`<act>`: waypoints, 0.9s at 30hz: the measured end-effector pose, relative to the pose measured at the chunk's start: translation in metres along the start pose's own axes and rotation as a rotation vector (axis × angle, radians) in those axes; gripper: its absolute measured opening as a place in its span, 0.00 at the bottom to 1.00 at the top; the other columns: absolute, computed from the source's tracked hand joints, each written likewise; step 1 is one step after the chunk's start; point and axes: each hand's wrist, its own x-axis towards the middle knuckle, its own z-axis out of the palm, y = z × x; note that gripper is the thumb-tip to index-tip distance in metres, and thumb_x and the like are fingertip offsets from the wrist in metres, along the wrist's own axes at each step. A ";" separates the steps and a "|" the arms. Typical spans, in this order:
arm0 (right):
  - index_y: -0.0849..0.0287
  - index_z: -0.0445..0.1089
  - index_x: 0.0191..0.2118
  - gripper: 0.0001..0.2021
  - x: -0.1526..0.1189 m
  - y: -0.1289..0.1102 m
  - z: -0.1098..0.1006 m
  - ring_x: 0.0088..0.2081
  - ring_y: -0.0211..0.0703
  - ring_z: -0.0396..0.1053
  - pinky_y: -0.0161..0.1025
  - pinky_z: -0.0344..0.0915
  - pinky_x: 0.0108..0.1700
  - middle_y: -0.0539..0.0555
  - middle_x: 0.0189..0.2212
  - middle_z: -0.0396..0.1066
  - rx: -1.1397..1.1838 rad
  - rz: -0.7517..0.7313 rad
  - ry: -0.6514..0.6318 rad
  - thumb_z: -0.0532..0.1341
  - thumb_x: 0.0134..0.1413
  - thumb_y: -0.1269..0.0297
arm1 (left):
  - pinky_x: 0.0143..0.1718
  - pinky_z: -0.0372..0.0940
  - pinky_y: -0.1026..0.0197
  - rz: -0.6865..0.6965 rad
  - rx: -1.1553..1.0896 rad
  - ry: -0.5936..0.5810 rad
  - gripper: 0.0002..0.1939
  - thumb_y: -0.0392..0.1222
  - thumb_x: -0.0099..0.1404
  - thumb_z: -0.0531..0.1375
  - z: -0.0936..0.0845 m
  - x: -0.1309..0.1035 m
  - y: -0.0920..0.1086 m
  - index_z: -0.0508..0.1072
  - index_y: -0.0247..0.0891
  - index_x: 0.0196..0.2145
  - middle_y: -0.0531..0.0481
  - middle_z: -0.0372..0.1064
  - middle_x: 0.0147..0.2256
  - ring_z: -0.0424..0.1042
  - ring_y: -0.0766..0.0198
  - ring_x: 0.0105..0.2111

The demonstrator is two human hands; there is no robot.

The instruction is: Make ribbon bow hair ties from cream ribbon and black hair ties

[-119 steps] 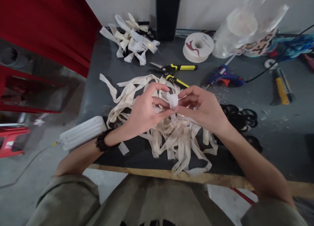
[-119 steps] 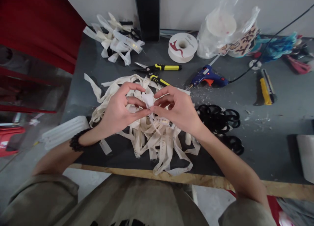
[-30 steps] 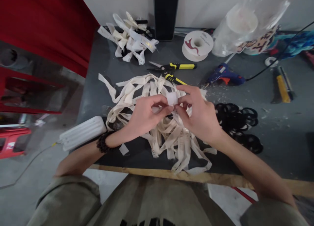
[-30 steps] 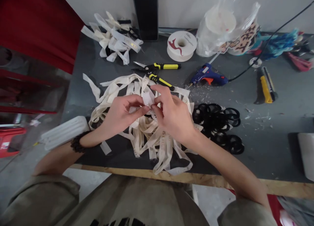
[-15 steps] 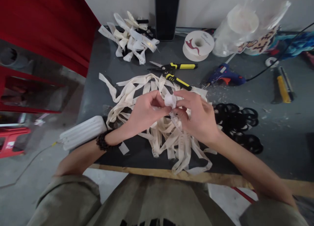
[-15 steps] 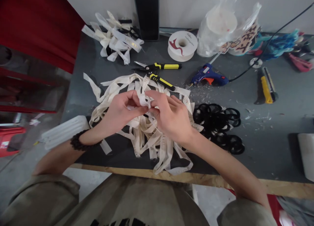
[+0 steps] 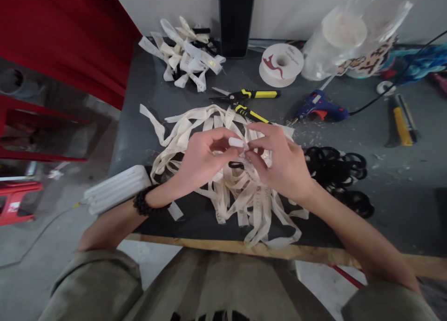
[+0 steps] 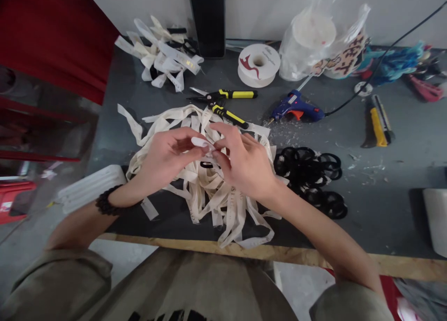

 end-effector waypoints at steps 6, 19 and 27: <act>0.52 0.66 0.63 0.21 0.006 -0.006 -0.015 0.40 0.50 0.84 0.45 0.78 0.43 0.51 0.40 0.85 0.158 0.115 -0.028 0.67 0.69 0.58 | 0.36 0.76 0.61 -0.056 -0.213 0.124 0.10 0.48 0.68 0.74 0.004 0.002 -0.006 0.81 0.43 0.43 0.52 0.79 0.33 0.78 0.64 0.33; 0.50 0.69 0.60 0.24 0.014 0.023 -0.012 0.34 0.46 0.79 0.46 0.79 0.36 0.51 0.39 0.81 0.470 0.295 0.088 0.73 0.63 0.56 | 0.37 0.74 0.60 -0.047 -0.206 0.071 0.10 0.45 0.70 0.70 0.003 0.001 -0.007 0.74 0.44 0.45 0.52 0.77 0.39 0.78 0.63 0.36; 0.52 0.72 0.61 0.28 0.016 0.019 -0.019 0.29 0.43 0.74 0.44 0.75 0.34 0.48 0.32 0.78 0.505 0.293 0.078 0.76 0.60 0.52 | 0.33 0.67 0.60 -0.072 0.062 -0.098 0.13 0.54 0.80 0.61 -0.005 0.002 0.003 0.81 0.45 0.47 0.49 0.79 0.39 0.77 0.62 0.36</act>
